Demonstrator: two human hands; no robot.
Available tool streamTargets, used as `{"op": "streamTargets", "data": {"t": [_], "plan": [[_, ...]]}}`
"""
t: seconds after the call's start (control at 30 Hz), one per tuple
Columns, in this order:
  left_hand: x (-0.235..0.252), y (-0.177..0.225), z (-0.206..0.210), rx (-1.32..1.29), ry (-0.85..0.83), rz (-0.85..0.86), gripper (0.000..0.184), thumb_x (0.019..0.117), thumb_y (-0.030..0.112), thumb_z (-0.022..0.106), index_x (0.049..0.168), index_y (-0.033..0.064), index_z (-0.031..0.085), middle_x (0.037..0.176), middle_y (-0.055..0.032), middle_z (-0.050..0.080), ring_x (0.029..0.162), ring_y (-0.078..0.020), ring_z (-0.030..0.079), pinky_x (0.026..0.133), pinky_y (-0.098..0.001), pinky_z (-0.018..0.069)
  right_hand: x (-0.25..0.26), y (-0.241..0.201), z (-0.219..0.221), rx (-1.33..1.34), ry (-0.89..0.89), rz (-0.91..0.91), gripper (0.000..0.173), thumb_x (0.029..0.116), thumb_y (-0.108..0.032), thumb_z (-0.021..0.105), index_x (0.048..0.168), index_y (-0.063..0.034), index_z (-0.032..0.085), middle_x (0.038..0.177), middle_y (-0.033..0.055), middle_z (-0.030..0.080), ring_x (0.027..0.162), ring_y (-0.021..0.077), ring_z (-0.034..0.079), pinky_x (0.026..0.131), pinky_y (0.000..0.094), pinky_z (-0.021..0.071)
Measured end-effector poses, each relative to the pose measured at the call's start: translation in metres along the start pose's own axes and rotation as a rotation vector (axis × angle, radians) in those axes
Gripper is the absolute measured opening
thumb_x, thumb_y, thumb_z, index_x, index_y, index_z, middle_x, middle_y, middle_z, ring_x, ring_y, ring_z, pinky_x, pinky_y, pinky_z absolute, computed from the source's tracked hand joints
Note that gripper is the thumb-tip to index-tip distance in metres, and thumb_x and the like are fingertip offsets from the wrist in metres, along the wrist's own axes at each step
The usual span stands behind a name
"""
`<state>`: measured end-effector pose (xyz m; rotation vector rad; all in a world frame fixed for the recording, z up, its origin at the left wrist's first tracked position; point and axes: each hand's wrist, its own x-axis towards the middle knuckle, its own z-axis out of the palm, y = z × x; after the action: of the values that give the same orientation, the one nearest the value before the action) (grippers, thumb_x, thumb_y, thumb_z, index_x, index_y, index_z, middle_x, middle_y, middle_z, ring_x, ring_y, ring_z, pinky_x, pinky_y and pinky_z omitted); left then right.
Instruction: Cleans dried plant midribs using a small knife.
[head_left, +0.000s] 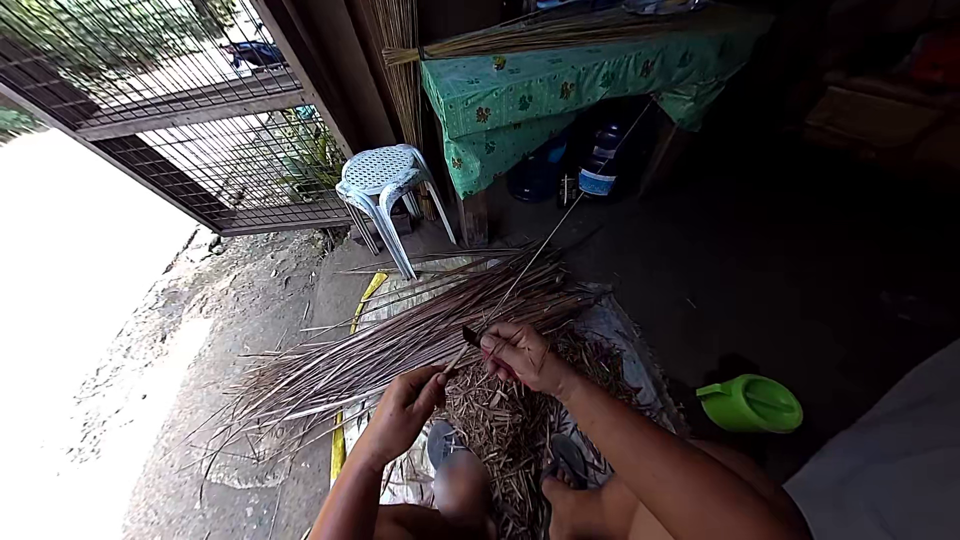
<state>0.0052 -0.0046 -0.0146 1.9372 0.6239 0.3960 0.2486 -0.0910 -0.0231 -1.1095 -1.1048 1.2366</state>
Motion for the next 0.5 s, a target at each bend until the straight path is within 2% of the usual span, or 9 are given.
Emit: {"op": "streamTargets", "data": {"t": [0.17,0.27,0.37,0.5], "plan": [[0.001,0.001,-0.001,-0.049,-0.049,-0.021,0.037,0.1092,0.028,0.041,0.111,0.0071,0.072,0.068,0.0085,0.060,0.052,0.0009,0.048,0.050,-0.0176,0.0421,0.001,0.005,-0.008,-0.180,0.099,-0.152,0.024,0.1063,-0.018,0.053,0.107,0.0003,0.068,0.077,-0.0028,0.066,0.059,0.0016,0.060,0.054,0.0170,0.0513],[-0.002,0.001,-0.005,-0.071,-0.072,-0.039,0.036,0.1089,0.027,0.042,0.109,0.0076,0.072,0.066,0.0087,0.059,0.051,0.0009,0.047,0.049,-0.0174,0.0408,0.005,0.007,-0.021,-0.206,0.195,-0.208,0.027,0.1072,-0.018,0.051,0.110,0.0018,0.068,0.077,-0.0013,0.066,0.060,0.0035,0.060,0.055,0.0193,0.0519],[-0.006,0.001,-0.008,-0.074,-0.071,-0.056,0.036,0.1089,0.029,0.042,0.110,0.0089,0.072,0.067,0.0087,0.060,0.050,0.0007,0.047,0.048,-0.0173,0.0398,0.009,0.004,-0.035,-0.175,0.242,-0.194,0.028,0.1082,-0.019,0.050,0.116,0.0016,0.067,0.076,-0.0008,0.066,0.060,0.0062,0.061,0.055,0.0211,0.0526],[-0.004,0.001,-0.007,-0.051,-0.058,-0.068,0.034,0.1082,0.029,0.045,0.110,0.0090,0.072,0.068,0.0079,0.061,0.051,-0.0003,0.049,0.049,-0.0187,0.0425,0.008,0.000,-0.029,-0.047,0.313,-0.110,0.027,0.1087,-0.017,0.048,0.117,0.0023,0.065,0.073,0.0026,0.066,0.056,0.0089,0.060,0.052,0.0219,0.0520]]}}
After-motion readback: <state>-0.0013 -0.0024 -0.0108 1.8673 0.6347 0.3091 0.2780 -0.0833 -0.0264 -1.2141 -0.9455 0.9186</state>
